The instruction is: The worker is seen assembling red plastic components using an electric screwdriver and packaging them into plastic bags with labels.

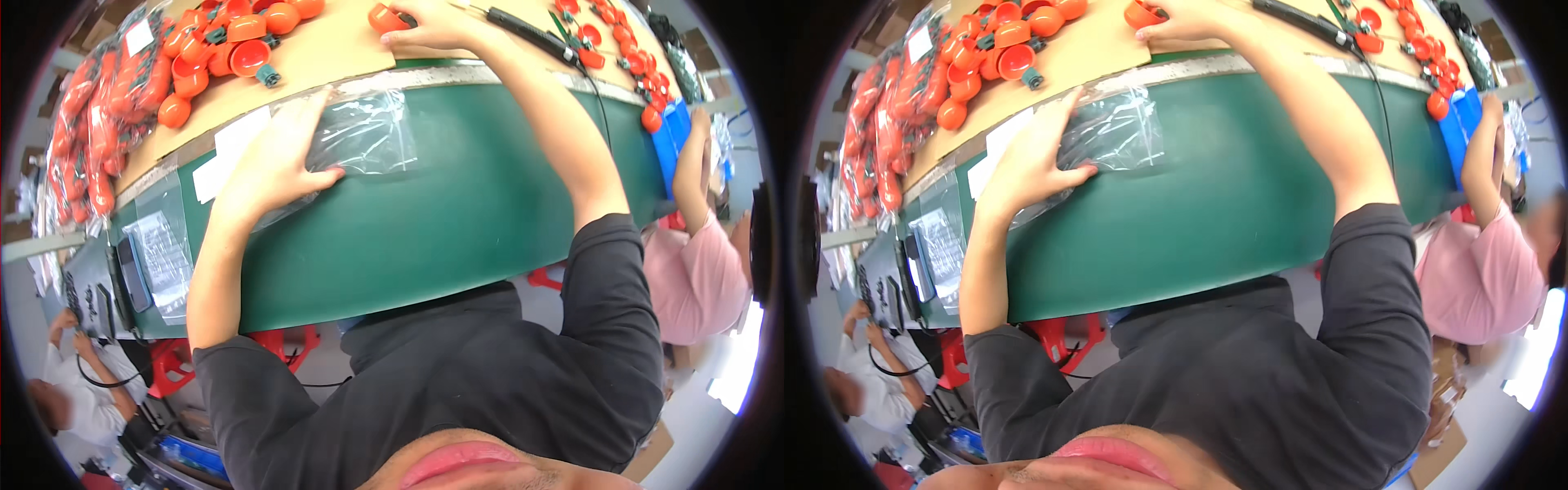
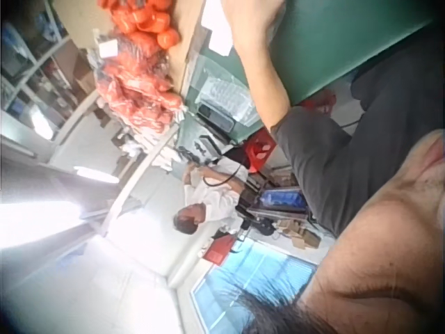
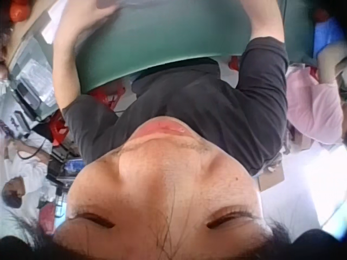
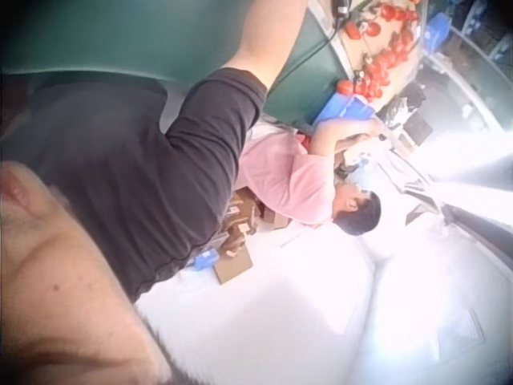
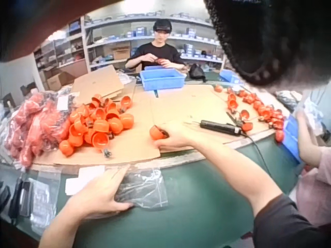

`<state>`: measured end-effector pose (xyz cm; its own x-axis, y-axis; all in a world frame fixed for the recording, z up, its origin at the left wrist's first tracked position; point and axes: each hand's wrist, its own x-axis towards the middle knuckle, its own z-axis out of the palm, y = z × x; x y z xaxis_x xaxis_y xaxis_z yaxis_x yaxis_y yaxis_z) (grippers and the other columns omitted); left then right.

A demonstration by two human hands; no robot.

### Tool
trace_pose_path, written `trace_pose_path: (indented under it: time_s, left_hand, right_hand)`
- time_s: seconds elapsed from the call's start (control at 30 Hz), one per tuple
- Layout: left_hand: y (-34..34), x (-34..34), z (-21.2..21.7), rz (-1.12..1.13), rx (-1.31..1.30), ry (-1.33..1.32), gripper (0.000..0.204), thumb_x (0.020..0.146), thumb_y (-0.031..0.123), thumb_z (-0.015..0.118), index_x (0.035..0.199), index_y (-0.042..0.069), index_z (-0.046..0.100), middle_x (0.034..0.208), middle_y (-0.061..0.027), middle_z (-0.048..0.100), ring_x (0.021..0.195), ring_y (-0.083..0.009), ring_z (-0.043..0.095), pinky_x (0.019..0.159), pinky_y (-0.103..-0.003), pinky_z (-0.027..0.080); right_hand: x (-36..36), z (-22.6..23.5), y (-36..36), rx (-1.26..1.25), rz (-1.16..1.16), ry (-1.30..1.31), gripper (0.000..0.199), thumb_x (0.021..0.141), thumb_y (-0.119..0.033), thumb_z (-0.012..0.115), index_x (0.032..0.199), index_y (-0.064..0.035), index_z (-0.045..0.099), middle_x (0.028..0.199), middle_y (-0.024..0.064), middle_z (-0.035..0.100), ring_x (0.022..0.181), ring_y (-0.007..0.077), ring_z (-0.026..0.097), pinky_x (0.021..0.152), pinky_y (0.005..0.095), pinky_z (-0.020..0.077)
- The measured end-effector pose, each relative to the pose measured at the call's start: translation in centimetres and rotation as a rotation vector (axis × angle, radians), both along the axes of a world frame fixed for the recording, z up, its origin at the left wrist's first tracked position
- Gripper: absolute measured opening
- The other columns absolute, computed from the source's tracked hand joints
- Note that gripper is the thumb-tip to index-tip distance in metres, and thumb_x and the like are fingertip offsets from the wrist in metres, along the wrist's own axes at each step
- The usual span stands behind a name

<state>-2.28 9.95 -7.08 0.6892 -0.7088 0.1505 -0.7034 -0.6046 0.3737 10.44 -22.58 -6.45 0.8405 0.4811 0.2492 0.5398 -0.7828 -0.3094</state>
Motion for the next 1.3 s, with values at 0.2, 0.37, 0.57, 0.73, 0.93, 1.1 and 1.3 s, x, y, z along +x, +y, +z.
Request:
trace_pose_path:
  time_s: [0.2,0.37,0.57,0.73,0.93,1.1,1.3]
  left_hand:
    - [0.0,-0.3,0.6,0.093,0.107,0.056,0.104,0.077,0.037,0.084,0.161,0.005,0.033,0.132,-0.0215,0.064,0.125,-0.037,0.06,0.111,-0.045,0.045]
    - [0.3,1.1,0.2,0.055,0.09,0.01,0.103,0.077,0.04,0.085,0.161,0.007,0.036,0.136,-0.0188,0.064,0.127,-0.036,0.06,0.111,-0.046,0.045]
    - [-0.3,0.9,1.2,0.079,0.11,0.059,0.102,0.079,0.048,0.082,0.161,0.008,0.036,0.141,-0.0186,0.061,0.129,-0.0356,0.059,0.111,-0.045,0.045]
    - [-1.4,-1.0,1.1,0.001,0.103,-0.247,0.111,0.069,0.041,0.093,0.158,0.003,0.038,0.147,-0.023,0.054,0.133,-0.0441,0.055,0.114,-0.048,0.042]
    - [-1.7,-2.3,3.0,-0.105,-0.067,-0.103,0.099,0.07,0.034,0.091,0.15,-0.002,0.045,0.136,-0.0213,0.059,0.123,-0.04,0.061,0.101,-0.047,0.052]
    - [-2.4,-2.4,3.3,-0.166,-0.064,-0.112,0.102,0.067,0.038,0.092,0.149,-0.003,0.047,0.136,-0.0224,0.058,0.122,-0.0395,0.061,0.103,-0.047,0.05]
    - [-3.0,-4.9,6.5,-0.036,-0.05,-0.408,0.114,0.061,0.067,0.088,0.143,-0.004,0.053,0.142,-0.0218,0.055,0.137,-0.0423,0.05,0.119,-0.06,0.034]
  right_hand:
    - [-5.6,-1.6,-5.7,-0.049,0.134,-0.187,0.021,0.093,-0.024,0.072,0.105,-0.0074,0.069,0.099,0.0115,0.068,0.093,0.0318,0.066,0.082,0.0439,0.0527]
    - [-13.3,-2.2,-5.1,-0.01,0.242,-0.042,0.02,0.093,-0.018,0.069,0.111,-0.0104,0.066,0.11,0.0099,0.064,0.098,0.0331,0.067,0.083,0.0445,0.0549]
    - [-13.0,-2.0,0.0,0.211,0.343,-0.052,0.025,0.094,-0.016,0.071,0.117,-0.0062,0.068,0.113,0.0129,0.069,0.102,0.0351,0.067,0.088,0.0424,0.0557]
    - [-13.5,-1.7,4.6,0.621,0.266,0.42,0.048,0.099,-0.02,0.068,0.144,-0.0054,0.059,0.121,0.0185,0.072,0.102,0.0307,0.073,0.091,0.0422,0.0595]
    - [-13.7,0.0,6.9,0.78,0.317,1.219,0.037,0.111,-0.033,0.053,0.127,-0.0009,0.062,0.093,0.0065,0.067,0.071,0.0102,0.065,0.06,0.025,0.0572]
    - [-14.0,-0.7,9.5,0.818,0.426,1.325,0.027,0.11,-0.027,0.056,0.112,-0.0025,0.068,0.091,0.0074,0.068,0.072,0.0136,0.065,0.063,0.0289,0.0563]
    - [-15.1,-0.6,11.9,1.228,0.436,1.126,0.033,0.108,-0.023,0.06,0.134,-0.003,0.059,0.109,0.0081,0.068,0.097,0.0155,0.067,0.086,0.0327,0.0577]
